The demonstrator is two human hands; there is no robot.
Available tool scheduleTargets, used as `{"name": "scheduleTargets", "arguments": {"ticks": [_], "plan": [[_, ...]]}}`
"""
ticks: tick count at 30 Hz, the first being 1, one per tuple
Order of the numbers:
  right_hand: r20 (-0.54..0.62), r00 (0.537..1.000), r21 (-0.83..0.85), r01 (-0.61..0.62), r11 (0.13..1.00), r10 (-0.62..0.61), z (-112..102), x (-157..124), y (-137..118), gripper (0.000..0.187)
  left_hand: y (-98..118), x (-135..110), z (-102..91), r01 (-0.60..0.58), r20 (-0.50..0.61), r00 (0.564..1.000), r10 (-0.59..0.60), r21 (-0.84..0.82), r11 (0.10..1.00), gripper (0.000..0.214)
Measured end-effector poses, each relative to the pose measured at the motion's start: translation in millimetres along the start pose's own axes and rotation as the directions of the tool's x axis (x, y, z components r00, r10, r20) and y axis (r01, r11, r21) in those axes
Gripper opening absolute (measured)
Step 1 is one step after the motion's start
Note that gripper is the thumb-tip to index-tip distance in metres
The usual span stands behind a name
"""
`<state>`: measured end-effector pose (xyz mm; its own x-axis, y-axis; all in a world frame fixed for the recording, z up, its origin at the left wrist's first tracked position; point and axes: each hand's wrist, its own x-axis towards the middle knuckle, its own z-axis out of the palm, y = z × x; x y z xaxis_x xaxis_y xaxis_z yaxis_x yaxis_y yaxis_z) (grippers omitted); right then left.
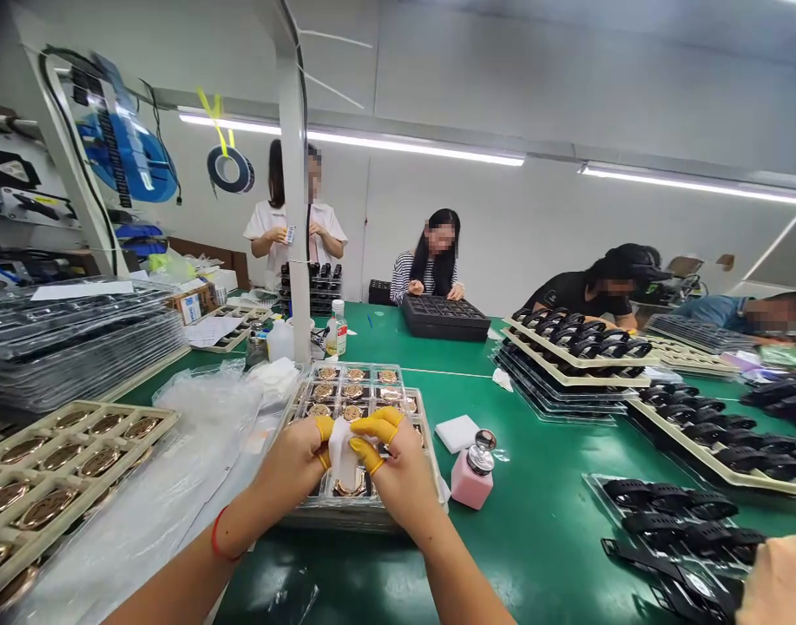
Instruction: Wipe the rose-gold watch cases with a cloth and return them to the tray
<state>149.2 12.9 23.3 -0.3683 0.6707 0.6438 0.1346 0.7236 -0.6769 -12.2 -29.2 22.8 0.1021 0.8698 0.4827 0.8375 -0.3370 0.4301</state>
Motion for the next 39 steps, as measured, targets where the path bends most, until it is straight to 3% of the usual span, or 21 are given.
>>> {"name": "scheduleTargets", "arguments": {"ticks": [3, 6, 9, 12, 14, 18, 20, 23, 25, 29, 32, 39], "plan": [[-0.03, 0.999, -0.016, -0.036, 0.999, 0.036, -2, 1, -1, 0.009, -3, -1, 7.5, -0.116, -0.055, 0.991, 0.121, 0.098, 0.988, 0.019], [0.014, 0.994, 0.104, -0.114, 0.988, 0.113, -6, 2, -1, 0.013, -3, -1, 9.8, -0.192, -0.113, 0.973, 0.201, 0.09, 0.977, 0.021], [0.091, 0.986, 0.161, -0.152, 0.975, 0.139, -8, 2, 0, 0.005, -2, -2, 9.3, -0.185, -0.155, 0.968, 0.195, 0.076, 0.98, 0.023], [0.032, 0.987, 0.152, -0.16, 0.975, 0.157, -7, 1, 2, 0.003, 0, -3, 9.5, -0.208, -0.202, 0.949, 0.244, 0.183, 0.961, 0.026], [0.038, 0.975, 0.244, -0.22, 0.945, 0.217, -7, 0, 3, 0.01, 1, -4, 8.9, -0.234, -0.184, 0.943, 0.275, 0.218, 0.947, 0.026], [0.192, 0.939, 0.419, -0.341, 0.841, 0.285, -8, 2, 1, 0.01, 2, -3, 3.4, -0.177, -0.114, 0.977, 0.178, 0.025, 0.984, 0.02], [0.178, 0.947, 0.397, -0.317, 0.861, 0.266, -8, 2, 0, 0.012, 2, -3, 0.8, -0.145, -0.12, 0.983, 0.142, -0.015, 0.989, 0.019], [0.066, 0.971, 0.369, -0.236, 0.899, 0.228, -4, 1, 0, 0.01, 4, -5, 1.0, -0.166, -0.181, 0.967, 0.18, 0.091, 0.982, 0.026], [0.049, 0.969, 0.445, -0.238, 0.863, 0.242, -2, -1, 3, 0.01, 5, -6, 3.2, -0.192, -0.186, 0.96, 0.209, 0.109, 0.975, 0.028], [0.146, 0.94, 0.633, -0.328, 0.701, 0.308, 1, -3, 7, 0.013, 8, -6, 5.7, -0.186, -0.178, 0.971, 0.157, -0.164, 0.969, 0.014], [0.201, 0.927, 0.68, -0.365, 0.636, 0.317, 0, -2, 4, 0.017, 8, -5, 4.2, -0.165, -0.21, 0.974, 0.088, -0.386, 0.908, 0.012], [0.187, 0.905, 0.627, -0.409, 0.663, 0.381, -3, -1, 0, 0.02, 8, -7, 4.6, -0.177, -0.204, 0.974, 0.102, -0.395, 0.902, 0.015]]}}
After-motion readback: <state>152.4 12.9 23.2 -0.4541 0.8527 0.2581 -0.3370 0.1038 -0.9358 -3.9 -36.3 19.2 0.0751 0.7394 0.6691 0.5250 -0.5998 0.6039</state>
